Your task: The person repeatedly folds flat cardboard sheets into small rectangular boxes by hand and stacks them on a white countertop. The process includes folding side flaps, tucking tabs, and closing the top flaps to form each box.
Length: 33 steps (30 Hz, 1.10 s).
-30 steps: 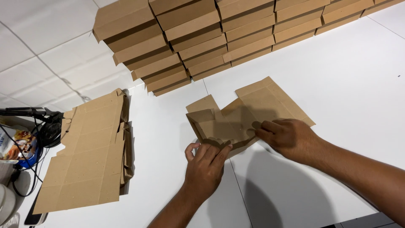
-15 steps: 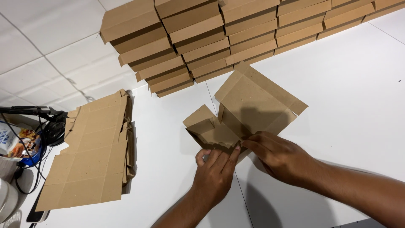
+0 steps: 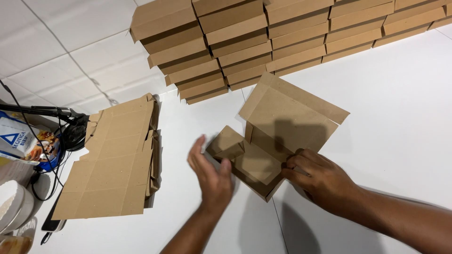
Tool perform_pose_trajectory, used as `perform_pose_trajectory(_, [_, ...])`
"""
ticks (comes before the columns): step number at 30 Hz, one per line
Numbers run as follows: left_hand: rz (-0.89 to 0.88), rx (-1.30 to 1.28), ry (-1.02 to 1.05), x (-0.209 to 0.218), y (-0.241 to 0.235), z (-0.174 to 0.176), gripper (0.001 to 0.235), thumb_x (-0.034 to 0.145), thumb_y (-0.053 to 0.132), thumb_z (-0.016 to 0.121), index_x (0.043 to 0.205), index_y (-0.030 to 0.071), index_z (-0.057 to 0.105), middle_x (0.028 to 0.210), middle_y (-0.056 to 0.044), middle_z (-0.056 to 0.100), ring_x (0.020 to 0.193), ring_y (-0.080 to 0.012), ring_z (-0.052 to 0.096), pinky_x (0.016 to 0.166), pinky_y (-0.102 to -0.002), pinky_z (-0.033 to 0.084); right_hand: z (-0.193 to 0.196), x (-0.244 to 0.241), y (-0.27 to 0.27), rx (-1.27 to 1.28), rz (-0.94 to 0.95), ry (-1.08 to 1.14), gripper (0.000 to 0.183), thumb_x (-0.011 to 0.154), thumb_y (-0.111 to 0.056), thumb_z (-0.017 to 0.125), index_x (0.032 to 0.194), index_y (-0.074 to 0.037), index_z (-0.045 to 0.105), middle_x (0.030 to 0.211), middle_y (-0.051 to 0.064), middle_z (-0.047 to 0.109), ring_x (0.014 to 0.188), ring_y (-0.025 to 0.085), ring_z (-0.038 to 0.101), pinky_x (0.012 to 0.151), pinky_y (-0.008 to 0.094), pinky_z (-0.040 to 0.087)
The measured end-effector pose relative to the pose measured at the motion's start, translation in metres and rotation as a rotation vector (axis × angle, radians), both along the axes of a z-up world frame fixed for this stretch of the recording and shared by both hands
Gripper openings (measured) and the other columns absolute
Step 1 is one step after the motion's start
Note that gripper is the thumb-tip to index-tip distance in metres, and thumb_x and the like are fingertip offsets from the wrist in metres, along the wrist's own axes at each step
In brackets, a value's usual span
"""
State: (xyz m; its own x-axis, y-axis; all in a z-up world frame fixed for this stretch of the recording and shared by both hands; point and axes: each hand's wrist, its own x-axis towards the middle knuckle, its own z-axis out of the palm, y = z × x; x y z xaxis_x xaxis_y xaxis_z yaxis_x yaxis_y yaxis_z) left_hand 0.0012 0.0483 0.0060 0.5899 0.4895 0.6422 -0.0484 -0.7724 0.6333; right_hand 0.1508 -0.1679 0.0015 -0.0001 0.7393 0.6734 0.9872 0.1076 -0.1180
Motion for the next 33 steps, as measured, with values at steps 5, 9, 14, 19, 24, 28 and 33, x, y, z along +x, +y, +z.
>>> perform_pose_trajectory(5, [0.306, -0.464, 0.664, 0.004, 0.024, 0.016, 0.069, 0.084, 0.063, 0.056, 0.126, 0.010, 0.046, 0.149, -0.008, 0.041, 0.147, -0.0278, 0.022, 0.118, -0.050, 0.017, -0.001, 0.002, -0.001, -0.008, -0.007, -0.019, 0.017, 0.092, 0.001, 0.064, 0.107, -0.007, 0.064, 0.106, 0.007, 0.065, 0.096, 0.028, 0.062, 0.068, 0.036, 0.055])
perform_pose_trajectory(9, [0.181, -0.670, 0.484, 0.007, 0.015, 0.018, 0.061, 0.084, 0.046, 0.060, 0.138, 0.018, 0.048, 0.131, 0.000, 0.051, 0.127, -0.0155, 0.042, 0.108, -0.036, 0.033, 0.002, 0.003, -0.002, 0.014, -0.034, -0.045, 0.017, 0.093, 0.003, 0.060, 0.106, -0.008, 0.061, 0.106, 0.007, 0.064, 0.094, 0.028, 0.062, 0.070, 0.035, 0.054])
perform_pose_trajectory(14, [-0.122, -0.644, 0.118, 0.007, 0.013, -0.008, 0.014, 0.099, 0.024, 0.058, 0.107, 0.012, 0.056, 0.110, -0.003, 0.067, 0.098, -0.0146, 0.061, 0.088, -0.029, 0.051, -0.002, 0.002, -0.003, 0.026, -0.125, -0.108, 0.024, 0.092, 0.002, 0.059, 0.112, -0.010, 0.064, 0.113, 0.008, 0.066, 0.102, 0.027, 0.067, 0.076, 0.035, 0.056])
perform_pose_trajectory(19, [-0.016, -0.274, 0.144, 0.002, -0.009, 0.005, 0.020, 0.094, 0.016, 0.064, 0.076, 0.011, 0.057, 0.076, 0.001, 0.069, 0.070, -0.0112, 0.059, 0.059, -0.026, 0.046, 0.008, -0.008, -0.001, 0.062, -0.229, 0.104, 0.025, 0.092, 0.008, 0.059, 0.115, -0.001, 0.063, 0.123, 0.018, 0.067, 0.112, 0.034, 0.068, 0.078, 0.039, 0.060])
perform_pose_trajectory(24, [-0.036, -0.420, 0.311, -0.008, -0.007, 0.017, 0.033, 0.083, 0.026, 0.072, 0.111, 0.013, 0.059, 0.110, 0.002, 0.065, 0.097, -0.0127, 0.061, 0.075, -0.028, 0.058, -0.003, 0.000, -0.001, -0.015, -0.222, 0.424, 0.030, 0.101, -0.024, 0.051, 0.119, -0.005, 0.066, 0.130, 0.011, 0.062, 0.127, 0.026, 0.058, 0.106, 0.041, 0.049])
perform_pose_trajectory(28, [-0.067, -0.449, 0.357, -0.007, -0.003, 0.017, 0.043, 0.087, 0.025, 0.066, 0.129, 0.015, 0.059, 0.125, 0.004, 0.064, 0.106, -0.0118, 0.057, 0.079, -0.028, 0.053, -0.006, 0.000, 0.000, -0.131, -0.277, 0.712, 0.036, 0.098, -0.032, 0.050, 0.117, -0.007, 0.067, 0.140, 0.006, 0.057, 0.133, 0.021, 0.055, 0.094, 0.038, 0.056])
perform_pose_trajectory(33, [0.011, -0.612, 0.297, 0.002, -0.001, 0.016, 0.028, 0.094, 0.026, 0.062, 0.119, 0.015, 0.066, 0.110, 0.001, 0.067, 0.100, -0.0098, 0.059, 0.083, -0.026, 0.053, -0.014, 0.001, -0.005, -0.172, -0.092, 0.691, 0.085, 0.082, -0.069, 0.053, 0.138, -0.005, 0.054, 0.145, 0.008, 0.045, 0.133, 0.023, 0.054, 0.097, 0.040, 0.055])
